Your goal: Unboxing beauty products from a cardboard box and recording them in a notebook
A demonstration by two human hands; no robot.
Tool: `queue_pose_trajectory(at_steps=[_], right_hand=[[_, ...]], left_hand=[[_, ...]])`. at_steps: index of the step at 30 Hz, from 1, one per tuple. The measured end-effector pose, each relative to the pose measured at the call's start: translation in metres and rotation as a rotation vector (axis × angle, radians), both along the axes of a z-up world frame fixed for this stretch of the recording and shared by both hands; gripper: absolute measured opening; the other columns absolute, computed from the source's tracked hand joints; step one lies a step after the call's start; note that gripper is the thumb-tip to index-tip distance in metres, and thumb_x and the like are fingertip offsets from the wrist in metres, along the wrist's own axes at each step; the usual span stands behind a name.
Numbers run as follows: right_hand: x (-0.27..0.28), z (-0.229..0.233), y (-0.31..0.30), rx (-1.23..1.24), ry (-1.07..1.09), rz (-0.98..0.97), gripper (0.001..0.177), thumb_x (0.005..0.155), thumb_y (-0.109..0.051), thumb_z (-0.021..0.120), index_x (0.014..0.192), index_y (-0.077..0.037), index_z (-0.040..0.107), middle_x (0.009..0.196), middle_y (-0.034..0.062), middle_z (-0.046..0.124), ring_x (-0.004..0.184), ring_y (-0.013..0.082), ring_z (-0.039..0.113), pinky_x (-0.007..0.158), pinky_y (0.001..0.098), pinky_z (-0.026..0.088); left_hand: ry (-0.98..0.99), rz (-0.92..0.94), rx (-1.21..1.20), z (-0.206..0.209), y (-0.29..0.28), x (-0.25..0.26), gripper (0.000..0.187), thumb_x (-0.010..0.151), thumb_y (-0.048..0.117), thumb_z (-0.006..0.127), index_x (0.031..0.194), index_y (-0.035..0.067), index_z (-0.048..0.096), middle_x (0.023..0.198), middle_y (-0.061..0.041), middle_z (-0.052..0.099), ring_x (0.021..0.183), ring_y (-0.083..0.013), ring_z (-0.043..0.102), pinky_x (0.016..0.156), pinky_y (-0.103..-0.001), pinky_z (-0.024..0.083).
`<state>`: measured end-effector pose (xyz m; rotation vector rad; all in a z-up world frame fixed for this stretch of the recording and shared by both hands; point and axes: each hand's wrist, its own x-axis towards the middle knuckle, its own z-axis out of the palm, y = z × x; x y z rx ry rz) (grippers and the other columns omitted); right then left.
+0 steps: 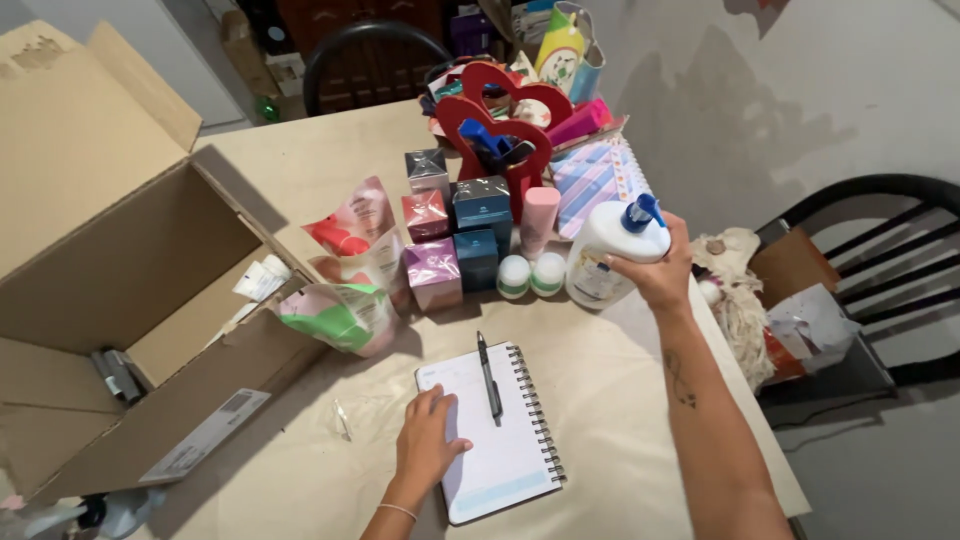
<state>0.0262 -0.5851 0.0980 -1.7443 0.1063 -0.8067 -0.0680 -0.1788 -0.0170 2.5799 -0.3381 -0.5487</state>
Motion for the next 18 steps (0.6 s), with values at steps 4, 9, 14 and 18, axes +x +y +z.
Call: queue_pose_trajectory(at_steps=[4,9,14,18], right_hand=[[0.018,0.000,-0.027,-0.032,-0.004,0.058,0.085,0.056,-0.018,0.098,0.127,-0.007,0.054,0.121,0.0090,0.062,0.113,0.0174,0.060,0.098,0.0316,0.051],[0.036,0.022,-0.051,-0.100,0.249,0.278,0.072,0.055,-0.012,0.093,0.121,-0.011,0.066,0.115,-0.0016,0.065,0.106,0.0109,0.057,0.094,0.0280,0.050],[0.024,0.023,-0.042,-0.191,0.264,0.186,0.085,0.059,-0.009,0.086,0.139,-0.003,0.056,0.129,0.0102,0.057,0.116,0.0185,0.053,0.099,0.0334,0.045],[-0.011,0.022,-0.014,-0.293,0.041,0.125,0.055,0.108,-0.013,0.070,0.151,0.018,0.054,0.143,0.0296,0.057,0.133,0.0337,0.054,0.121,0.0458,0.044]], left_hand=[[-0.004,0.014,-0.003,-0.014,0.001,-0.004,0.083,0.072,0.032,0.095,0.142,0.019,0.052,0.161,-0.003,0.036,0.150,-0.0307,0.028,0.112,-0.050,0.043],[0.034,-0.094,-0.041,0.002,0.013,-0.005,0.071,0.082,0.030,0.086,0.143,0.016,0.051,0.164,-0.004,0.031,0.153,-0.0318,0.021,0.113,-0.052,0.039],[-0.520,-0.017,-0.373,0.031,0.080,0.019,0.051,0.082,0.019,0.080,0.129,0.010,0.064,0.143,-0.011,0.057,0.131,-0.0299,0.054,0.108,-0.042,0.046],[-0.977,0.172,-0.307,0.123,0.160,0.037,0.030,0.087,0.016,0.078,0.116,0.007,0.072,0.130,-0.013,0.067,0.117,-0.0299,0.066,0.105,-0.042,0.051]])
